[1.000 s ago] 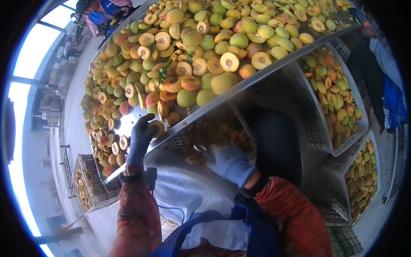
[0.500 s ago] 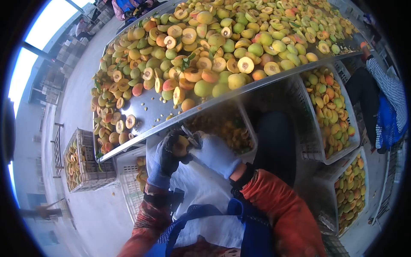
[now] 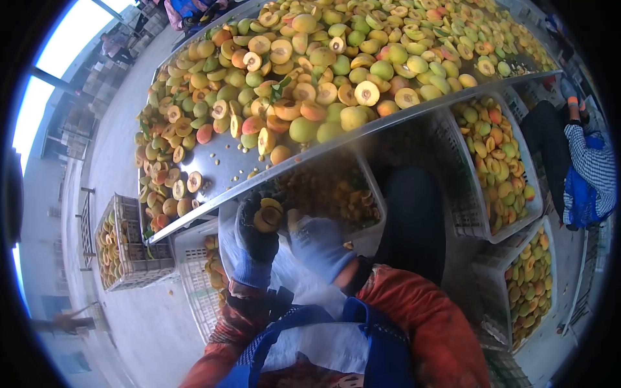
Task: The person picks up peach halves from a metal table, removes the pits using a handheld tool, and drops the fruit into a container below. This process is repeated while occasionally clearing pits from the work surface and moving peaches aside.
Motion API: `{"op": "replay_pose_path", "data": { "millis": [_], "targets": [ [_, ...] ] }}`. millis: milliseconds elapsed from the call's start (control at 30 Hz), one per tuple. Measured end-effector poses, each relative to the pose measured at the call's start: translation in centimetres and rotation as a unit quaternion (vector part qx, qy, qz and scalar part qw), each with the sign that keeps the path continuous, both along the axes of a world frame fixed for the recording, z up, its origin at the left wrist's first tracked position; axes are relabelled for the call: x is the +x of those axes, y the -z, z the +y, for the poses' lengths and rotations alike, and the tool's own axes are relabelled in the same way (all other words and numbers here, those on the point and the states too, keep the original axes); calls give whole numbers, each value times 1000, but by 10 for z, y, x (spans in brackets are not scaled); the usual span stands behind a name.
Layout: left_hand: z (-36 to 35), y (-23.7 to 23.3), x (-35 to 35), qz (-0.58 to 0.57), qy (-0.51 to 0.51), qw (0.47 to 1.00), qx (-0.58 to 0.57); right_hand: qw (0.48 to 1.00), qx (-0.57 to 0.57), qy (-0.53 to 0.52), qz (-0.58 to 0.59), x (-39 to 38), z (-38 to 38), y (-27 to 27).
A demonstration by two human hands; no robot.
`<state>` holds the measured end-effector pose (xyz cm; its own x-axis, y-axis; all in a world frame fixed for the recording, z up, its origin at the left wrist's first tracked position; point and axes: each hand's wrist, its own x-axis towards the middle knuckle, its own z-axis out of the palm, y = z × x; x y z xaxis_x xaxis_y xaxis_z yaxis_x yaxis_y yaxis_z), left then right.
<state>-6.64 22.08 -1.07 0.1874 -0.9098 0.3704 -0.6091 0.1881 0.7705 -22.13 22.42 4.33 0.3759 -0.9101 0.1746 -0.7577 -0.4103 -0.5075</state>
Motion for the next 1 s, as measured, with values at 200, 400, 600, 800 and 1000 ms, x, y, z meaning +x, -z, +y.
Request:
{"op": "replay_pose_path", "data": {
  "millis": [200,400,600,800,1000],
  "targets": [
    [2,-45,-28,-128,-12,992,-19,994,21,-55,-91,1,6,19],
    [1,-42,-35,-140,-14,989,-49,993,84,-37,-74,-1,12,16],
    [6,-20,-32,-110,-13,994,-21,983,160,-81,-42,-19,-5,-1],
    [5,-36,-36,-169,-38,984,-53,967,71,-89,-228,12,10,93],
    [-6,-43,-22,-85,127,988,0,765,557,-153,-284,-41,-21,-13]
  ]
}}
